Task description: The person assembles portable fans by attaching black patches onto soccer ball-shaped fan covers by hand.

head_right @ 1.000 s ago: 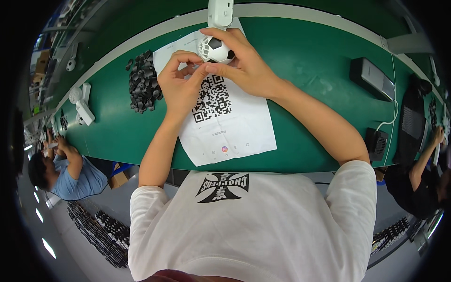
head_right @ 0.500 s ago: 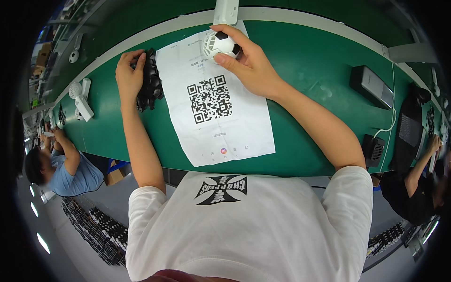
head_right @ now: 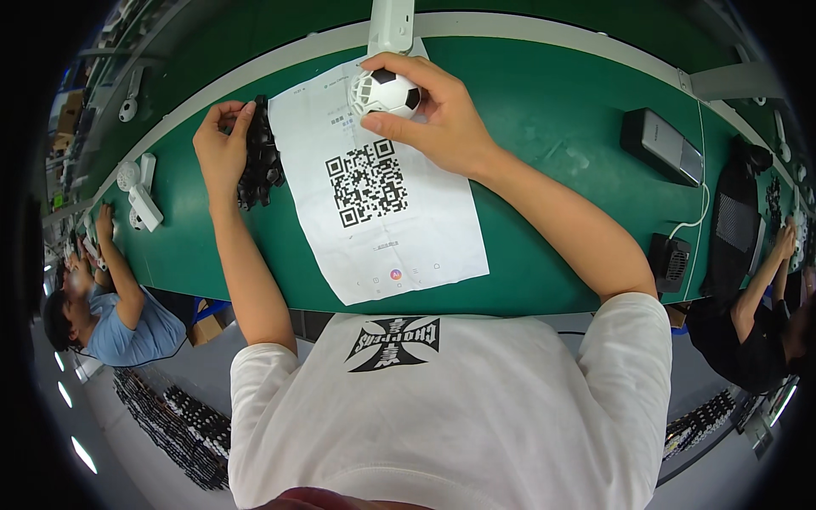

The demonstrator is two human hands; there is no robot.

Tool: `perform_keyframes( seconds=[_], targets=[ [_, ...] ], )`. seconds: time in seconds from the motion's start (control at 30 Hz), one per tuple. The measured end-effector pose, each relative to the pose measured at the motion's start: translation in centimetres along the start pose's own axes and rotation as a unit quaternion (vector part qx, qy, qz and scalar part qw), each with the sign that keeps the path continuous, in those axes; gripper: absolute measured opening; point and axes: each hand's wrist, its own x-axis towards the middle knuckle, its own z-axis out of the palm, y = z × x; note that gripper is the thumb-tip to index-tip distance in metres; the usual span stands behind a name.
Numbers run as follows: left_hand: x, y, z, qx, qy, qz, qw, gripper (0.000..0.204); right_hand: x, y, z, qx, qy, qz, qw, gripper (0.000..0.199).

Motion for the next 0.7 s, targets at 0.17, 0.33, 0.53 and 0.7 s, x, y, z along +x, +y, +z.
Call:
perform_keyframes(
  seconds=[0.17, 0.33, 0.53, 0.7],
  targets=[
    [-1.5, 2.4, 0.6, -0.164, -0.009, 0.11, 0.98, 0.02, -0.2, 0.1, -0.4, -0.107, -0.021, -0.053, 0.993, 0.054],
    [-3.4, 5.0, 1.7, -0.356, -0.082, 0.208, 0.907, 0.016, -0.1, 0.1, -0.5, 0.043, -0.034, -0.018, 0.998, 0.044],
    [-4.6, 5.9, 2.6, -0.416, -0.129, 0.204, 0.877, 0.032, -0.2, -0.2, -0.6, 0.059, -0.068, 0.012, 0.996, 0.048],
    [-5.0, 6.1, 3.1, -0.469, -0.108, 0.212, 0.851, 0.031, -0.1, -0.1, -0.4, 0.049, -0.062, -0.008, 0.997, 0.048]
  ],
)
